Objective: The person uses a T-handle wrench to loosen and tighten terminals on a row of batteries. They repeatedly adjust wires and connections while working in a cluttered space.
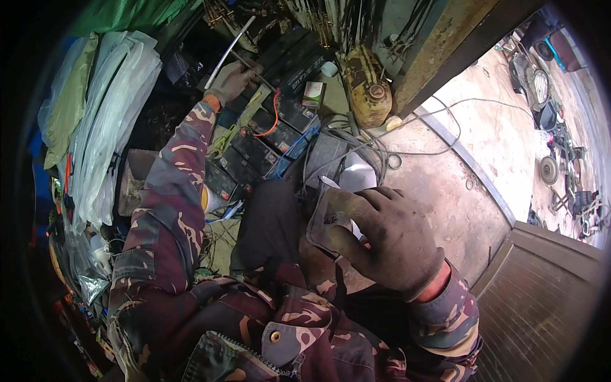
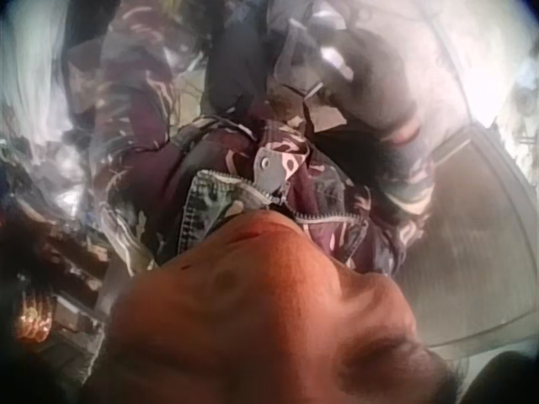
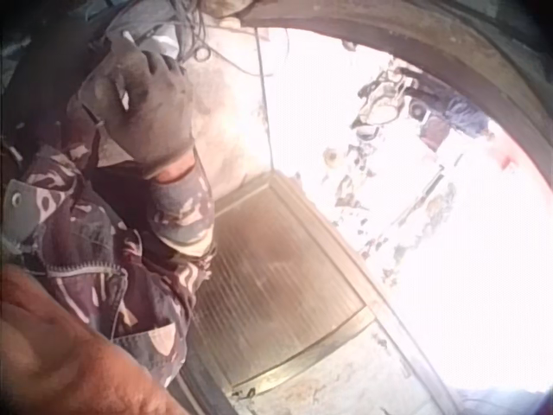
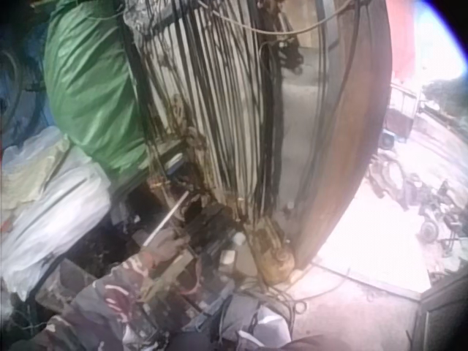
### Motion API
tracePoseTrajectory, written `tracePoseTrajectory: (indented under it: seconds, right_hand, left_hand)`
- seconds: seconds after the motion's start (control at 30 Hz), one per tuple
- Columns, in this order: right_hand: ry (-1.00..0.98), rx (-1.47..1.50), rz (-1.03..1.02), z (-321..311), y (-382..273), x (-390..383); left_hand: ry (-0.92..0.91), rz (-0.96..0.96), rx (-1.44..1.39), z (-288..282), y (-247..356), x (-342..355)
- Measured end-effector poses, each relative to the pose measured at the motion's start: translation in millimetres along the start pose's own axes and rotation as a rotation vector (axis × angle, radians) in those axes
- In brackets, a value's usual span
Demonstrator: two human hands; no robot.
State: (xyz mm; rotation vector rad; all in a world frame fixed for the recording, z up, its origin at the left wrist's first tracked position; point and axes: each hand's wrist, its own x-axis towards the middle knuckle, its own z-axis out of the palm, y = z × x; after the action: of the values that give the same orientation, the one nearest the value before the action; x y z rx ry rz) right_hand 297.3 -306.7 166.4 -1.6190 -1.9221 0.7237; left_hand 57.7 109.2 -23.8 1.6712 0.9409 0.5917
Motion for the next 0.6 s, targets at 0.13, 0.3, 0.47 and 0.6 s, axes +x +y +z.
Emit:
tracePoseTrajectory:
  seconds: [0.13,0.3,0.47,0.6]
  right_hand:
    - [-0.002,0.009,-0.007,1.7,3.4,-2.0]
    - [-0.004,0.001,0.004,-0.3,2.9,-1.0]
    - [0.009,-0.015,-0.02,-0.1,5.0,-1.5]
    - [0.029,-0.037,-0.048,2.3,6.3,-2.7]
  left_hand:
    - [0.177,0.013,0.351,1.7,-0.5,-3.7]
    - [0.358,-0.008,0.738,10.1,-6.2,4.7]
    - [0.307,0.0,0.344,7.0,-17.1,8.8]
    - [0.156,-0.115,0.159,4.7,-16.7,4.5]
